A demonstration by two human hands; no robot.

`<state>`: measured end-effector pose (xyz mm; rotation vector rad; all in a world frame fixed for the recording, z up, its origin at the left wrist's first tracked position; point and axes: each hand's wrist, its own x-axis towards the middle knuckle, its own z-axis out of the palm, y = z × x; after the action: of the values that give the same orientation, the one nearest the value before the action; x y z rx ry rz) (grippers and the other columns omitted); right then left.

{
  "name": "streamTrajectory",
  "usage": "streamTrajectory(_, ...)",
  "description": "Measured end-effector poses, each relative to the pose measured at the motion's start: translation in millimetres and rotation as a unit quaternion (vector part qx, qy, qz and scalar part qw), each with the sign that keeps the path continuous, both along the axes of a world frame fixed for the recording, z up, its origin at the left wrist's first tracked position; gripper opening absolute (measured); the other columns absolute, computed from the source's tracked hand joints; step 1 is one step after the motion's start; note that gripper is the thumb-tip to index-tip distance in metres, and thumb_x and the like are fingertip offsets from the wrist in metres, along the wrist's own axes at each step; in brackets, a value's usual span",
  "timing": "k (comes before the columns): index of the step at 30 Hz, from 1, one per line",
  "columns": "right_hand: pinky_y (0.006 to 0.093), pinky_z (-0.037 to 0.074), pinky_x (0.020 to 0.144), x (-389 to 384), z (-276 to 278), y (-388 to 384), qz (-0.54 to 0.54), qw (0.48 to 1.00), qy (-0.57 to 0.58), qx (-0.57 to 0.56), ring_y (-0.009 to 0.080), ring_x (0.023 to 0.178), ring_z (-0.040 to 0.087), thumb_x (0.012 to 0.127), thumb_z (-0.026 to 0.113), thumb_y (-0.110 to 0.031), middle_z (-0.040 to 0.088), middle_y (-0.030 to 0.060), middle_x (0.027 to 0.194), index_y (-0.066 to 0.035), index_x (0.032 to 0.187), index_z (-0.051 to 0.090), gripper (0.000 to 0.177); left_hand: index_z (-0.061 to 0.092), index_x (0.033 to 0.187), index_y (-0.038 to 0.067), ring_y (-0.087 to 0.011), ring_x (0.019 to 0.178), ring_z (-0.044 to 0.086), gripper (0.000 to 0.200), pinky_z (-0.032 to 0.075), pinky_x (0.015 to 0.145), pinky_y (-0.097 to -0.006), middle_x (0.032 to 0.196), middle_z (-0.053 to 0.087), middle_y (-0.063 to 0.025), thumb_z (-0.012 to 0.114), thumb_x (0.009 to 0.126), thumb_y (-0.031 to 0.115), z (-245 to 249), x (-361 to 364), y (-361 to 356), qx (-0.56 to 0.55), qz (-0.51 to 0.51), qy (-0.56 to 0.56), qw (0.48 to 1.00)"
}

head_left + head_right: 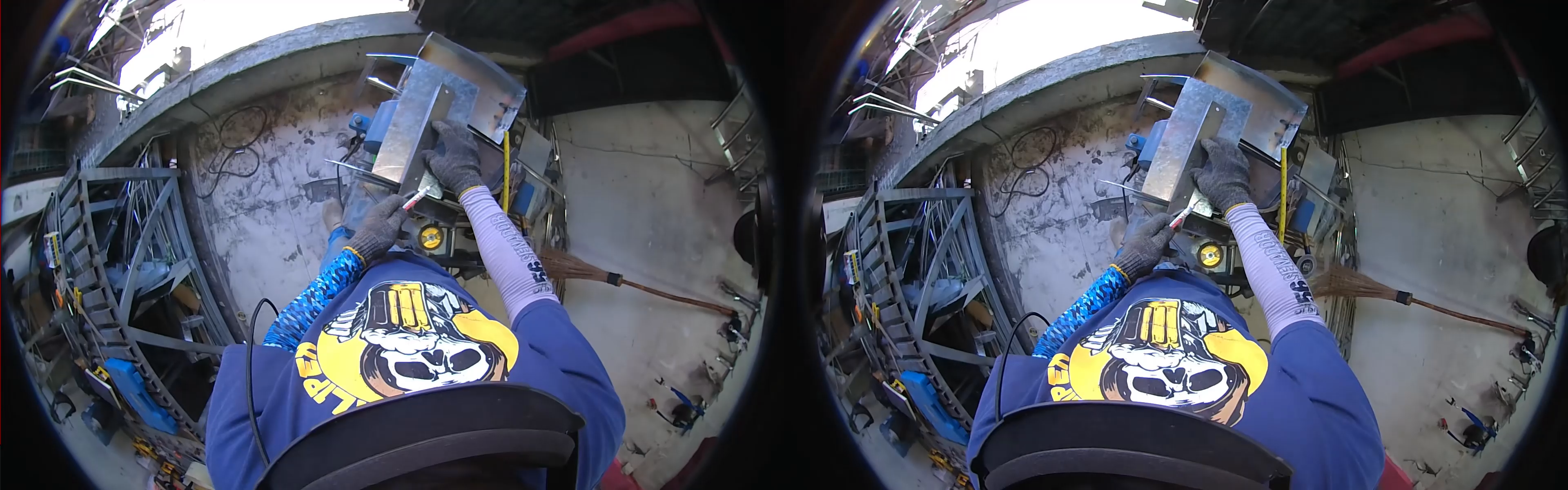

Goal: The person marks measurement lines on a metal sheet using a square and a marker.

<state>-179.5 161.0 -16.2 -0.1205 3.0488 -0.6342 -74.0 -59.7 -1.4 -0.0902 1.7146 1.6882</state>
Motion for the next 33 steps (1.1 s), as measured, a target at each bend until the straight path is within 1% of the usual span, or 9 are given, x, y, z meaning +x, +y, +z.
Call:
streamTrajectory(5,0.0469,0.041,0.113,8,-9,9,0.015,0.999,0.010,-0.043,0.0362,0.130,0.054,0.071,0.086,-0.027,0.059,0.0163,0.136,-0.012,0.133,0.060,0.068,0.062,0.118,0.001,-0.0241,0.089,0.066,0.022,0.057,0.076,-0.0391,0.098,0.062,-0.0148,0.058,0.101,0.014,-8,2,16,-0.025,0.044,0.006,0.999)
streamTrajectory(8,0.0473,0.048,0.105,24,-3,14,0.013,0.988,0.070,-0.140,0.0366,0.121,0.060,0.075,0.081,-0.016,0.062,0.0187,0.129,-0.008,0.132,0.060,0.061,0.063,0.118,0.000,-0.0274,0.090,0.067,0.022,0.056,0.074,-0.0408,0.101,0.062,-0.0161,0.060,0.099,0.012,-21,6,19,-0.141,-0.001,0.159,0.977)
streamTrajectory(10,0.0470,0.053,0.093,47,17,13,-0.007,0.967,0.225,-0.117,0.0363,0.104,0.067,0.079,0.073,-0.005,0.067,0.0177,0.110,-0.006,0.132,0.059,0.056,0.063,0.112,-0.001,-0.0293,0.077,0.067,0.018,0.055,0.063,-0.0387,0.100,0.060,-0.0190,0.059,0.098,0.009,-41,11,19,-0.165,0.008,0.333,0.928)
streamTrajectory(13,0.0484,0.053,0.076,98,42,7,-0.026,0.966,0.224,-0.126,0.0335,0.078,0.065,0.082,0.068,0.001,0.063,0.0110,0.083,-0.006,0.134,0.058,0.054,0.063,0.113,-0.001,-0.0294,0.077,0.068,0.018,0.056,0.062,-0.0380,0.102,0.060,-0.0194,0.059,0.098,0.009,-19,13,21,-0.125,0.038,0.209,0.969)
streamTrajectory(18,0.0482,0.050,0.069,144,30,8,-0.123,0.944,0.226,-0.205,0.0333,0.074,0.063,0.082,0.067,0.000,0.062,0.0101,0.082,-0.007,0.134,0.058,0.053,0.064,0.113,0.000,-0.0280,0.079,0.068,0.018,0.059,0.061,-0.0356,0.106,0.057,-0.0181,0.059,0.100,0.011,-21,12,25,-0.138,0.044,0.141,0.979)
streamTrajectory(20,0.0479,0.049,0.069,139,41,-1,0.094,0.974,0.188,-0.086,0.0324,0.074,0.063,0.084,0.070,-0.008,0.063,0.0099,0.082,-0.009,0.135,0.058,0.053,0.063,0.115,0.000,-0.0259,0.081,0.068,0.018,0.061,0.062,-0.0336,0.108,0.055,-0.0164,0.059,0.101,0.012,-22,14,26,-0.140,0.038,0.104,0.984)
streamTrajectory(24,0.0482,0.051,0.072,119,14,-20,0.132,0.982,0.104,-0.082,0.0347,0.078,0.066,0.083,0.069,-0.010,0.068,0.0126,0.088,-0.010,0.127,0.063,0.045,0.065,0.112,-0.001,-0.0254,0.079,0.070,0.016,0.062,0.058,-0.0326,0.105,0.055,-0.0154,0.061,0.101,0.011,-38,17,26,-0.197,0.013,0.250,0.948)
streamTrajectory(30,0.0491,0.049,0.069,90,-3,-6,0.084,0.970,0.196,-0.113,0.0339,0.079,0.066,0.083,0.076,-0.017,0.065,0.0122,0.084,-0.011,0.105,0.068,0.024,0.068,0.108,0.000,-0.0255,0.082,0.070,0.013,0.063,0.058,-0.0325,0.106,0.057,-0.0159,0.059,0.098,0.003,-34,15,22,-0.203,0.005,0.304,0.931)
streamTrajectory(33,0.0468,0.053,0.076,84,-3,12,-0.032,0.956,0.213,-0.197,0.0369,0.084,0.067,0.084,0.078,-0.015,0.065,0.0143,0.089,-0.008,0.102,0.066,0.022,0.069,0.106,0.001,-0.0264,0.081,0.069,0.018,0.060,0.060,-0.0331,0.104,0.058,-0.0156,0.056,0.095,-0.004,-36,18,20,-0.197,0.030,0.304,0.932)
